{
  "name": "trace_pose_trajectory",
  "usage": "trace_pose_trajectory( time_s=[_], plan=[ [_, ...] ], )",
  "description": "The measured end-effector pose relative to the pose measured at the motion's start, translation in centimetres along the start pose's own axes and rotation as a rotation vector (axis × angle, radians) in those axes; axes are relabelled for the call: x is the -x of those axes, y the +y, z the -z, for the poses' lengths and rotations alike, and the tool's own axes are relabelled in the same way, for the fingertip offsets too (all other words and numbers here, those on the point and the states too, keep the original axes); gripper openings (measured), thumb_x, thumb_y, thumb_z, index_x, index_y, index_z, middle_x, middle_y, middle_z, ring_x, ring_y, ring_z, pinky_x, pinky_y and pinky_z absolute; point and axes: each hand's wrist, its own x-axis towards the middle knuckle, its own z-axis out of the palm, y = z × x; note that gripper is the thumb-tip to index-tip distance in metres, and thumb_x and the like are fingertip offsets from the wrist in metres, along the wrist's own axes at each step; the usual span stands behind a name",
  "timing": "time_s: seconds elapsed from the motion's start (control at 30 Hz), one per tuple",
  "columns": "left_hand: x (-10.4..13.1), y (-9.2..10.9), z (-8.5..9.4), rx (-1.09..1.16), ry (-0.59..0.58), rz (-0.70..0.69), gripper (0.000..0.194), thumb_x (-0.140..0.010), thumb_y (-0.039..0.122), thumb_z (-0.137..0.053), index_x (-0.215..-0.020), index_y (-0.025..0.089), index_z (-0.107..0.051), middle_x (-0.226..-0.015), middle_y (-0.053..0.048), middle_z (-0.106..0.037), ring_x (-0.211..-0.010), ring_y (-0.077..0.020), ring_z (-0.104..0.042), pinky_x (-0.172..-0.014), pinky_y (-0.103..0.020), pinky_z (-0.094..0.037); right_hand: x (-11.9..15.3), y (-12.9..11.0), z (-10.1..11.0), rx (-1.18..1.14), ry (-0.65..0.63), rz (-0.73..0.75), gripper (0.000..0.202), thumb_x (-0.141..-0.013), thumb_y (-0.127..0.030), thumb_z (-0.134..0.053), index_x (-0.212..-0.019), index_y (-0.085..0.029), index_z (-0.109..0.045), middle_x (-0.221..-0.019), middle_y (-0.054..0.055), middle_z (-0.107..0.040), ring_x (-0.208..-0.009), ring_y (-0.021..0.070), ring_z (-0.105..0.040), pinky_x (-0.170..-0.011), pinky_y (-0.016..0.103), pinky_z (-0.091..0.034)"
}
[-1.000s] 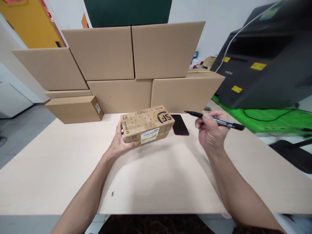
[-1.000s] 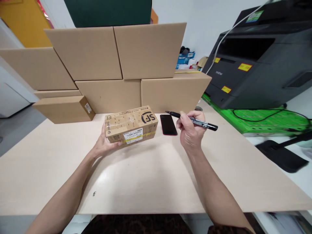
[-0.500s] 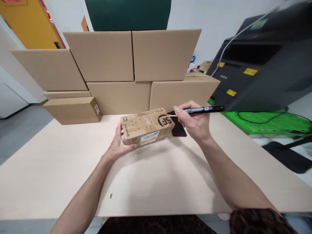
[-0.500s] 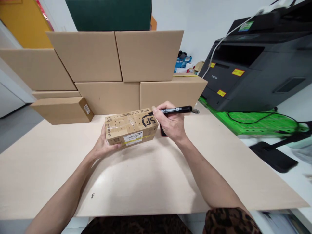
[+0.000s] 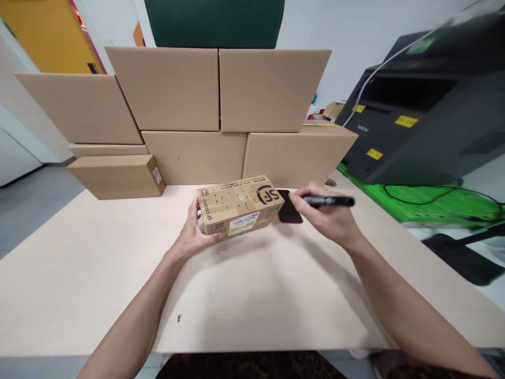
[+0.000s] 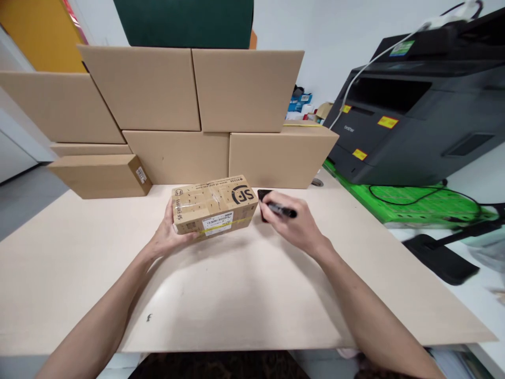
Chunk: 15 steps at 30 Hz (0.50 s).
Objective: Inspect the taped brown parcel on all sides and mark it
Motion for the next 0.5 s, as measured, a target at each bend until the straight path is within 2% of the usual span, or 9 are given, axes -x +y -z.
trace_pose_trajectory(
  time_s=[0.1, 0.17, 0.23, 0.33, 0.5],
  plan=[
    [0.0, 0.0, 0.0, 0.013, 0.006, 0.012, 0.141, -0.065, 0.051, -0.100, -0.175, 0.029, -0.015, -0.168, -0.022, -0.044, -0.156, -0.0488, -0.045, -0.127, -0.074, -0.039, 3.0, 2.4, -0.1, 0.270, -0.319, 0.114, 0.015, -0.099, -0.019, -0.060, -0.091, -0.025, -0.071, -0.084, 0.004, -0.073, -0.072, 0.0200, -0.066, -0.067, 0.031, -0.049],
    [-0.1, -0.1, 0.0, 0.028, 0.010, 0.020, 0.143, -0.064, 0.052, -0.101, -0.175, 0.028, -0.015, -0.169, -0.023, -0.043, -0.156, -0.0487, -0.046, -0.127, -0.073, -0.040, 4.8, 3.7, -0.7, 0.494, -0.529, 0.111, 0.029, -0.092, -0.002, -0.052, -0.092, -0.024, -0.071, -0.084, 0.006, -0.069, -0.071, 0.0203, -0.063, -0.066, 0.030, -0.044],
    [-0.1, -0.1, 0.0, 0.031, 0.014, 0.030, 0.142, -0.063, 0.053, -0.101, -0.175, 0.028, -0.016, -0.170, -0.023, -0.042, -0.155, -0.0483, -0.047, -0.127, -0.072, -0.041, 6.1, 4.4, -1.7, 0.625, -0.669, 0.101, 0.035, -0.089, 0.005, -0.050, -0.095, -0.022, -0.072, -0.090, 0.009, -0.069, -0.076, 0.0214, -0.064, -0.070, 0.031, -0.043],
    [-0.2, -0.2, 0.2, 0.017, 0.026, 0.041, 0.142, -0.062, 0.053, -0.101, -0.174, 0.028, -0.018, -0.168, -0.022, -0.046, -0.153, -0.0481, -0.050, -0.125, -0.073, -0.042, 7.2, 4.7, -3.0, 0.690, -0.783, 0.093, 0.033, -0.094, 0.003, -0.050, -0.098, -0.020, -0.074, -0.095, 0.011, -0.069, -0.080, 0.0222, -0.065, -0.074, 0.032, -0.043],
    [-0.2, -0.3, 0.3, 0.030, 0.017, 0.082, 0.145, -0.061, 0.055, -0.101, -0.174, 0.028, -0.016, -0.166, -0.024, -0.047, -0.152, -0.0488, -0.051, -0.124, -0.074, -0.043, 7.8, 5.0, -3.8, 0.634, -0.834, 0.076, 0.033, -0.095, 0.003, -0.048, -0.094, -0.017, -0.073, -0.095, 0.011, -0.069, -0.081, 0.0217, -0.065, -0.076, 0.032, -0.046]
  ],
)
